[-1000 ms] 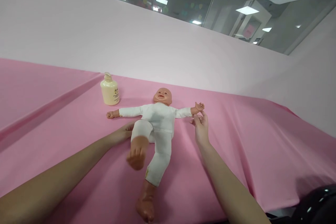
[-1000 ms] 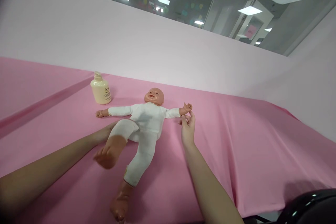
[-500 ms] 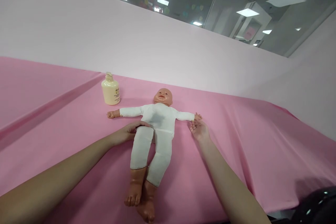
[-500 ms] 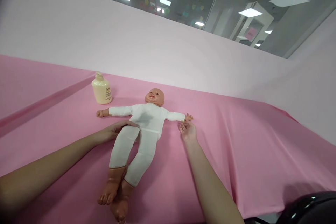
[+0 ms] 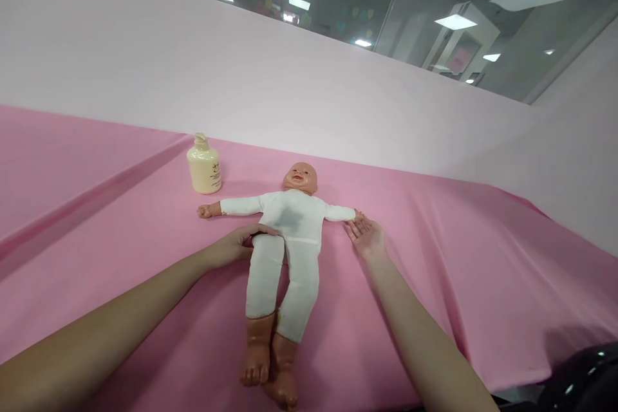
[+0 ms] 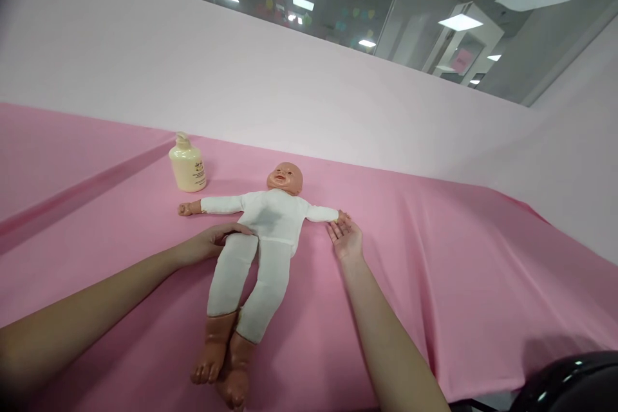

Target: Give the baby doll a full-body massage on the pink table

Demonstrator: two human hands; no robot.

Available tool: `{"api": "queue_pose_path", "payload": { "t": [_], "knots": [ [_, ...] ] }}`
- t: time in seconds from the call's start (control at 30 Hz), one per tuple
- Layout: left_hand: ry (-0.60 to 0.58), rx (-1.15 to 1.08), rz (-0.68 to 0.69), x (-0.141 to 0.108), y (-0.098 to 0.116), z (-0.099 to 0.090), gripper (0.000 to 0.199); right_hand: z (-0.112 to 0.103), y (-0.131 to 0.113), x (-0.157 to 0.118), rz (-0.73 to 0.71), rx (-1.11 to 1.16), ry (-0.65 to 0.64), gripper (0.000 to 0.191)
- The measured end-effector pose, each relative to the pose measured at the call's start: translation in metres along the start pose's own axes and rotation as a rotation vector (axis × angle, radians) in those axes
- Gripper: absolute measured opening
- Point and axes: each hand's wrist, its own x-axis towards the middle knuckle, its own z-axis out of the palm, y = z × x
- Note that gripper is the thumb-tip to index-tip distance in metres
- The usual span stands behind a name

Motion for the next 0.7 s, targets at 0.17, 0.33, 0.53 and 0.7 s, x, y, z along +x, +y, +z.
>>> {"api": "queue_pose_path", "payload": {
  "t": [0.17,0.33,0.53,0.7],
  "knots": [
    [-0.015,0.003,0.037,0.002,-0.003,0.000,0.051,0.000,0.001,0.003,-0.010,0.035,-0.008,0.024],
    [-0.018,0.018,0.033,0.001,-0.005,0.001,0.052,-0.003,0.005,0.007,-0.042,0.056,-0.087,0.025],
    [-0.028,0.005,0.062,0.004,0.001,0.010,0.052,0.006,0.007,-0.004,-0.134,0.044,-0.332,0.032],
    [0.008,-0.005,0.096,0.005,0.000,0.014,0.046,0.015,0.008,-0.013,-0.137,-0.024,-0.395,0.037]
  ]
}}
